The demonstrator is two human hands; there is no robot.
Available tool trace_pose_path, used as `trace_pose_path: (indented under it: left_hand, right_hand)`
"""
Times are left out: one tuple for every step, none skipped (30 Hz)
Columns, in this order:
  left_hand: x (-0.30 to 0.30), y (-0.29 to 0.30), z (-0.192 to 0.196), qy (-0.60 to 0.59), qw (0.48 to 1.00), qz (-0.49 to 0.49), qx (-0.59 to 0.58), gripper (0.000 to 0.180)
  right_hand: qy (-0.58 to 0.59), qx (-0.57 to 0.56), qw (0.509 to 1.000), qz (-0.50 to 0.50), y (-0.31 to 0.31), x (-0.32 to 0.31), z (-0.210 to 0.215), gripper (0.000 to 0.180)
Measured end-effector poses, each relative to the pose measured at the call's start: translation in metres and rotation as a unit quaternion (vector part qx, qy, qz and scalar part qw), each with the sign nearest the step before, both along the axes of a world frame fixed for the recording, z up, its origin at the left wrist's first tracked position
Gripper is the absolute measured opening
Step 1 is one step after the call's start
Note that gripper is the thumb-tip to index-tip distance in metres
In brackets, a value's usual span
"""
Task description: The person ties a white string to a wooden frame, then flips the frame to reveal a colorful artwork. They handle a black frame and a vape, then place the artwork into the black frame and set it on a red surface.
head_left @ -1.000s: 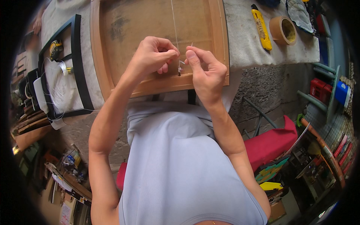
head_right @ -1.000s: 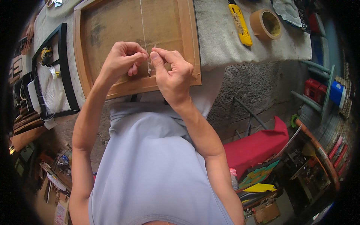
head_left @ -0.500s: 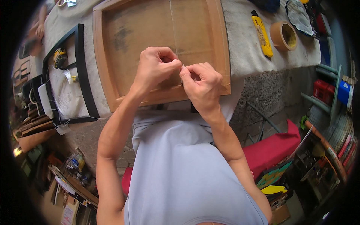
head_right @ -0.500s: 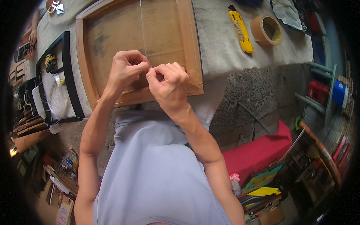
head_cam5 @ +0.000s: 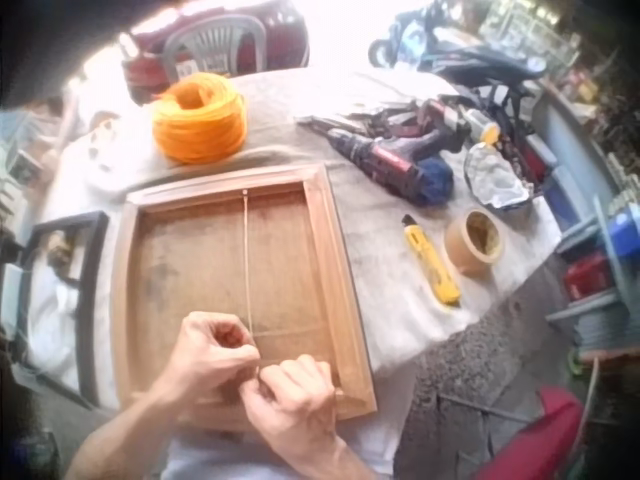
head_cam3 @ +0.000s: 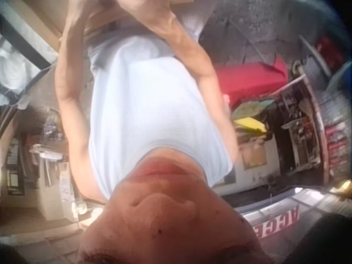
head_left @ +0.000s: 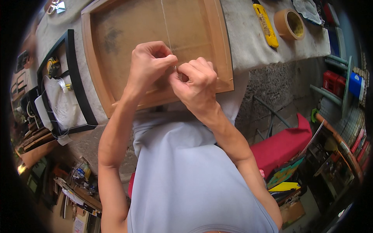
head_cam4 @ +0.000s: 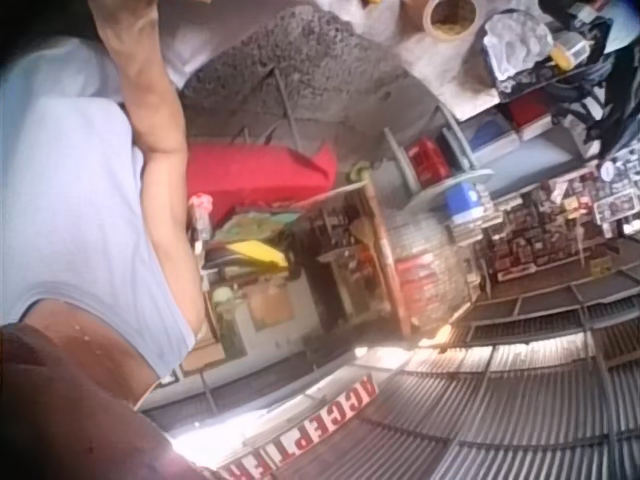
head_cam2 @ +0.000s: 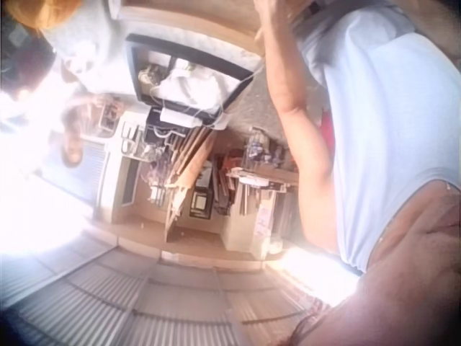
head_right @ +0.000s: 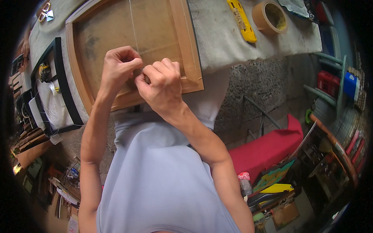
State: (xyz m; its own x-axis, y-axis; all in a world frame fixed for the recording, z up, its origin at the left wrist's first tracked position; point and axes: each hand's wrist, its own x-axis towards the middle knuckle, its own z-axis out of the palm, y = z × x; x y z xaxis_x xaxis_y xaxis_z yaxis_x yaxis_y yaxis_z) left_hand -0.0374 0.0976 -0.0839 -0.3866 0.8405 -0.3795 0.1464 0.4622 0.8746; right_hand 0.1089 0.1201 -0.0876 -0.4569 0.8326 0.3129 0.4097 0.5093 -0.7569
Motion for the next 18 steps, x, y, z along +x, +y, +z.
trace_pose_path:
  left_hand:
    - [-0.0001,-0.0001,0.0003,-0.003,1.000,0.000,-0.005,0.011]
    - [0.0004,-0.0007,0.0006,-0.006,1.000,-0.001,-0.004,0.011]
    - [0.0006,-0.0002,0.0005,-0.006,1.000,-0.001,-0.007,0.011]
    - [0.0005,0.0002,0.0005,-0.005,1.000,-0.002,-0.003,0.012]
    - [0.0006,0.0003,0.0006,-0.001,1.000,-0.002,-0.006,0.012]
    - [0.0006,0.0005,0.0007,-0.006,1.000,-0.004,0.003,0.012]
    - [0.0004,0.0005,0.0012,-0.008,1.000,-0.005,0.004,0.012]
    - [0.0002,0.0003,0.0016,-0.010,1.000,-0.006,-0.001,0.012]
    - [-0.0003,0.0004,0.0021,-0.017,1.000,-0.006,0.000,0.012]
    - [-0.0007,0.0005,0.0026,-0.024,1.000,-0.006,-0.004,0.012]
    - [-0.0008,0.0002,0.0030,-0.030,1.000,-0.002,-0.009,0.012]
    - [-0.0009,-0.0002,0.0034,-0.024,1.000,-0.010,-0.008,0.009]
    - [-0.0005,-0.0006,0.0035,-0.017,1.000,-0.014,-0.006,0.006]
    - [-0.0002,-0.0009,0.0035,-0.014,1.000,-0.020,-0.002,0.005]
    - [-0.0001,-0.0011,0.0034,-0.014,1.000,-0.019,-0.002,0.005]
    - [0.0000,-0.0012,0.0030,-0.017,1.000,-0.020,0.001,0.005]
    - [-0.0001,-0.0011,0.0025,-0.020,1.000,-0.021,0.003,0.005]
    - [-0.0001,-0.0010,0.0019,-0.015,1.000,-0.023,0.005,0.005]
  right_hand:
    - [0.003,0.003,1.000,-0.001,0.0000,-0.0002,-0.0002,0.016]
    - [0.004,0.004,1.000,-0.001,-0.0002,-0.0001,-0.0002,0.015]
    - [0.010,0.008,1.000,-0.004,0.0000,-0.0004,-0.0006,0.015]
    - [0.011,0.008,1.000,0.001,0.0000,-0.0006,-0.0008,0.015]
    - [0.014,0.010,1.000,0.004,0.0001,-0.0009,-0.0010,0.015]
    - [0.018,0.012,1.000,0.007,0.0002,-0.0012,-0.0014,0.015]
    - [0.013,0.014,1.000,0.008,0.0003,-0.0013,-0.0016,0.015]
    - [0.007,0.016,1.000,0.009,0.0004,-0.0015,-0.0019,0.016]
    - [0.002,0.018,1.000,0.010,0.0003,-0.0016,-0.0021,0.016]
    - [0.005,0.019,1.000,0.005,0.0004,-0.0018,-0.0024,0.016]
    - [0.008,0.019,1.000,0.000,0.0002,-0.0018,-0.0026,0.017]
    - [0.011,0.022,1.000,-0.005,0.0000,-0.0017,-0.0028,0.017]
    - [0.006,0.019,1.000,-0.004,-0.0001,-0.0016,-0.0031,0.017]
    - [0.001,0.018,1.000,-0.003,-0.0002,-0.0016,-0.0032,0.018]
    - [-0.002,0.019,1.000,-0.002,-0.0003,-0.0016,-0.0033,0.018]
    - [-0.001,0.019,1.000,-0.003,-0.0004,-0.0018,-0.0034,0.018]
    - [0.000,0.020,1.000,-0.003,-0.0006,-0.0022,-0.0034,0.018]
    - [-0.001,0.020,1.000,-0.005,-0.0007,-0.0029,-0.0034,0.018]
